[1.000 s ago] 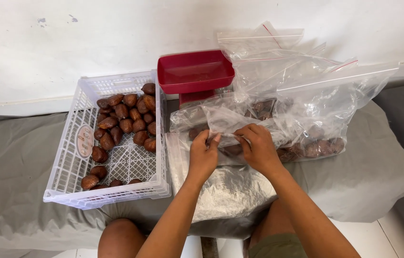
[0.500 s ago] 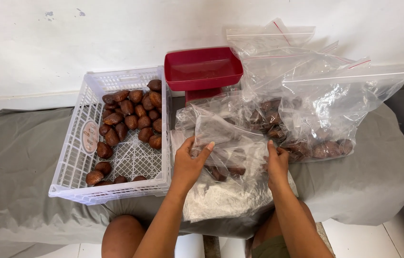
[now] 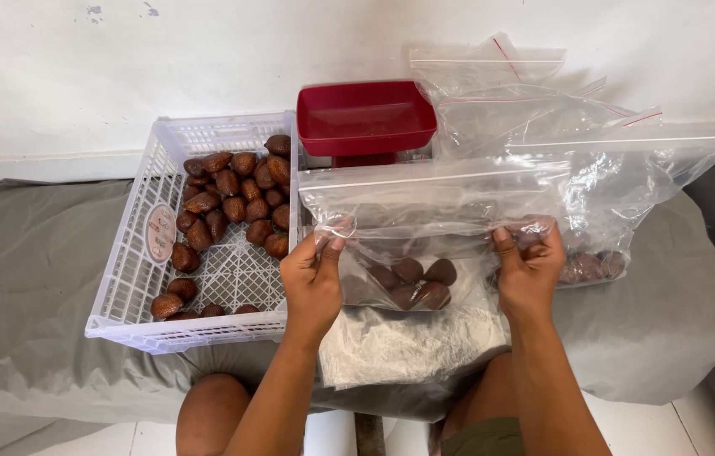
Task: The person is packaging salak fruits by transferring them from a bowl into plastic zip-lock bags and then sealing the bags.
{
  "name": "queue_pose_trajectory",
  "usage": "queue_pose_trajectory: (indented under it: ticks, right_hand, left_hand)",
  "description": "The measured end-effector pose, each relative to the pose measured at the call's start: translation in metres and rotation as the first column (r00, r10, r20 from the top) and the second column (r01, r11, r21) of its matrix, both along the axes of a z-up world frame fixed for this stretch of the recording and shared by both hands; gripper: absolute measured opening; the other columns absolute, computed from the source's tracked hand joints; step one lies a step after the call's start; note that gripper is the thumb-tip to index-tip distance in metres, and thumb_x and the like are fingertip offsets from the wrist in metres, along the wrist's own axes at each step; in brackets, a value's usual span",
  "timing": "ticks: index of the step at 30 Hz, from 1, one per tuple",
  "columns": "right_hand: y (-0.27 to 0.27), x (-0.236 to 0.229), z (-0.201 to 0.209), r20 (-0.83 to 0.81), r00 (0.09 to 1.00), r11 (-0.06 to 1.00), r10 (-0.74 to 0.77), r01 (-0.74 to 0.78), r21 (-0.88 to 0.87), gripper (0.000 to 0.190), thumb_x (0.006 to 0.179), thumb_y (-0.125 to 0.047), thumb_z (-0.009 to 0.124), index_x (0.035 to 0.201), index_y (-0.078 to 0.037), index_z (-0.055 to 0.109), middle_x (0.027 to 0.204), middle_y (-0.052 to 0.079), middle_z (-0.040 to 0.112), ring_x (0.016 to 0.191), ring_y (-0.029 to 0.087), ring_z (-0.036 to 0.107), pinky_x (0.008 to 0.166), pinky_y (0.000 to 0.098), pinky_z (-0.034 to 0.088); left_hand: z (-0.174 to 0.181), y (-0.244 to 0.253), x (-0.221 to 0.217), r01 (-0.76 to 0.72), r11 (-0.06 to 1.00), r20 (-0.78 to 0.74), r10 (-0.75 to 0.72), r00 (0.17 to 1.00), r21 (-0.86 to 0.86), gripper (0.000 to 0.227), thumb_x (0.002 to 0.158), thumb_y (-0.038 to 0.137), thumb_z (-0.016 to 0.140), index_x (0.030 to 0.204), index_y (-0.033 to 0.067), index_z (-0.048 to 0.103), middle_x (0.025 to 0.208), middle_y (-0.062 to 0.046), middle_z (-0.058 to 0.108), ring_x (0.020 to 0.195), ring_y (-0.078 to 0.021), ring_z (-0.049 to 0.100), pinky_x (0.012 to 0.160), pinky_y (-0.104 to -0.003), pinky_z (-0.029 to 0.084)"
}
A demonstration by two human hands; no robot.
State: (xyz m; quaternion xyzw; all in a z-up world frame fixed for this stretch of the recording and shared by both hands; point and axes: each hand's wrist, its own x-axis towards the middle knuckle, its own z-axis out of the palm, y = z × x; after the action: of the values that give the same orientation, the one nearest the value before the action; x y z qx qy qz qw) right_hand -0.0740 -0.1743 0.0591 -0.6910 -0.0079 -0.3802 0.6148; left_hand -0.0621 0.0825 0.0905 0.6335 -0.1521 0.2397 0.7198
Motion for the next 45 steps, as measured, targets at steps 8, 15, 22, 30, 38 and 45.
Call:
queue_pose_trajectory:
  ticks: [8, 15, 22, 30, 38, 45]
  right_hand:
    - [-0.028, 0.000, -0.041, -0.208, 0.939, 0.961, 0.273, -0.274, 0.026, 0.072, 0.085, -0.003, 0.078, 0.146, -0.008, 0.041, 0.121, 0.011, 0.070, 0.113, 0.014, 0.065, 0.104, 0.0339, 0.051]
    - [-0.048, -0.012, -0.092, -0.294, 0.944, 0.985, 0.147, -0.168, -0.046, 0.007, 0.095, -0.004, 0.075, 0.097, 0.002, 0.073, 0.083, 0.014, 0.075, 0.084, 0.019, 0.071, 0.086, 0.0368, 0.058]
    - [-0.048, -0.018, -0.073, -0.245, 0.965, 0.986, 0.093, -0.123, -0.112, 0.011, 0.100, -0.013, 0.073, 0.098, -0.002, 0.072, 0.084, 0.012, 0.074, 0.083, 0.018, 0.070, 0.085, 0.0355, 0.057]
    - [-0.103, -0.057, -0.015, -0.157, 0.974, 0.986, -0.161, 0.151, -0.074, 0.005, 0.102, 0.001, 0.073, 0.102, 0.001, 0.068, 0.085, 0.006, 0.065, 0.074, 0.012, 0.059, 0.072, 0.0234, 0.052]
    - [-0.211, -0.064, 0.010, -0.177, 0.934, 0.944, -0.312, 0.283, -0.172, 0.009, 0.114, 0.001, 0.075, 0.111, 0.004, 0.067, 0.091, 0.005, 0.062, 0.076, 0.009, 0.055, 0.071, 0.0204, 0.048]
    - [-0.286, -0.014, -0.021, -0.275, 0.802, 0.824, -0.530, 0.410, -0.391, 0.014, 0.106, -0.010, 0.081, 0.105, 0.002, 0.074, 0.077, 0.000, 0.058, 0.064, 0.006, 0.044, 0.058, 0.0226, 0.038]
  left_hand:
    - [-0.040, 0.002, -0.014, 0.060, 0.993, -0.351, -0.021, 0.936, 0.100, 0.044, 0.092, 0.024, 0.075, 0.126, -0.0019, 0.063, 0.118, -0.024, 0.071, 0.122, -0.0401, 0.063, 0.110, -0.056, 0.043]
    - [-0.061, -0.006, -0.027, 0.057, 0.994, -0.388, -0.018, 0.921, 0.089, 0.013, 0.099, 0.016, 0.069, 0.096, 0.0087, 0.078, 0.085, -0.006, 0.079, 0.093, -0.0141, 0.071, 0.097, -0.038, 0.053]
    - [-0.068, -0.012, -0.025, 0.045, 0.992, -0.401, 0.006, 0.916, 0.118, 0.012, 0.098, 0.018, 0.070, 0.103, 0.0081, 0.076, 0.087, -0.010, 0.078, 0.091, -0.0211, 0.074, 0.093, -0.043, 0.056]
    - [-0.024, -0.048, -0.027, 0.236, 0.971, -0.346, -0.233, 0.909, -0.034, 0.013, 0.096, 0.006, 0.064, 0.104, -0.0028, 0.071, 0.088, -0.010, 0.076, 0.083, -0.0169, 0.075, 0.081, -0.028, 0.063]
    - [-0.019, -0.159, -0.025, 0.487, 0.873, -0.364, -0.465, 0.807, -0.035, 0.008, 0.098, 0.005, 0.063, 0.097, 0.0008, 0.070, 0.081, -0.004, 0.070, 0.073, -0.0118, 0.060, 0.071, -0.026, 0.052]
    - [-0.051, -0.230, 0.033, 0.492, 0.854, -0.483, -0.363, 0.797, 0.170, 0.015, 0.101, 0.011, 0.061, 0.101, 0.0017, 0.072, 0.070, 0.001, 0.062, 0.057, -0.0081, 0.046, 0.055, -0.026, 0.039]
